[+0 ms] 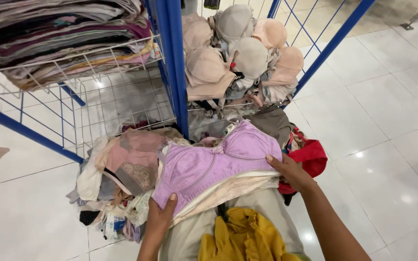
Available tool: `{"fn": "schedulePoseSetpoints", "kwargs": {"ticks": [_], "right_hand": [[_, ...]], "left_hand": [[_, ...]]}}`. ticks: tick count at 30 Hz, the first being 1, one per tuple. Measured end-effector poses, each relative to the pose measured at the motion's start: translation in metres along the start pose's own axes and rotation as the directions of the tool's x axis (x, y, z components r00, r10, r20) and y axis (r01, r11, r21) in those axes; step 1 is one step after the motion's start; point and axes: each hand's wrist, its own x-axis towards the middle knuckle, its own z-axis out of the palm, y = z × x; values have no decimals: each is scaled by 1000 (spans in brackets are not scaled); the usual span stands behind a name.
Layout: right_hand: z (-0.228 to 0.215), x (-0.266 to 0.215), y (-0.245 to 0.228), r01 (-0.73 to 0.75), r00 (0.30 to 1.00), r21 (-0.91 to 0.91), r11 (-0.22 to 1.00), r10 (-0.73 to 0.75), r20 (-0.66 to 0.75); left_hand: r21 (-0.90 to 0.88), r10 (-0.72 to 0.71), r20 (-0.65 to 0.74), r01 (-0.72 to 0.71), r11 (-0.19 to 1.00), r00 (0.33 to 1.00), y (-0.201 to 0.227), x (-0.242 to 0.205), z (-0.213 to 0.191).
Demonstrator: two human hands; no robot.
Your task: Sorting a pile of bras and undergarments into a wire display bin in a clothing store.
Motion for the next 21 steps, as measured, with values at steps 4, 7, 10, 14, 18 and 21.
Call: {"fn": "schedulePoseSetpoints", "kwargs": {"ticks": [4, 7, 10, 14, 18, 21], "right_hand": [[6, -10, 5, 20, 1000, 199, 980, -23, 12], [9, -17, 16, 35, 999, 326, 945, -45, 22], [13, -28, 20, 96, 993, 405, 909, -117, 27], [21, -49, 21, 136, 983, 454, 880, -177, 48], [18, -62, 23, 164, 975, 461, 872, -216, 61], [23, -68, 26, 172, 969, 464, 869, -234, 80]], "left_hand": [[-70, 58, 57, -54, 996, 997, 15, -18, -14], [-124, 5, 14, -3, 992, 1000, 11, -21, -21], [-274, -104, 10, 102, 956, 995, 13, -20, -27], [-419, -109, 25, 110, 901, 994, 18, -33, -44], [-545, -91, 31, 93, 833, 995, 27, -46, -58], [-569, -92, 38, 98, 817, 995, 19, -54, -64]]}}
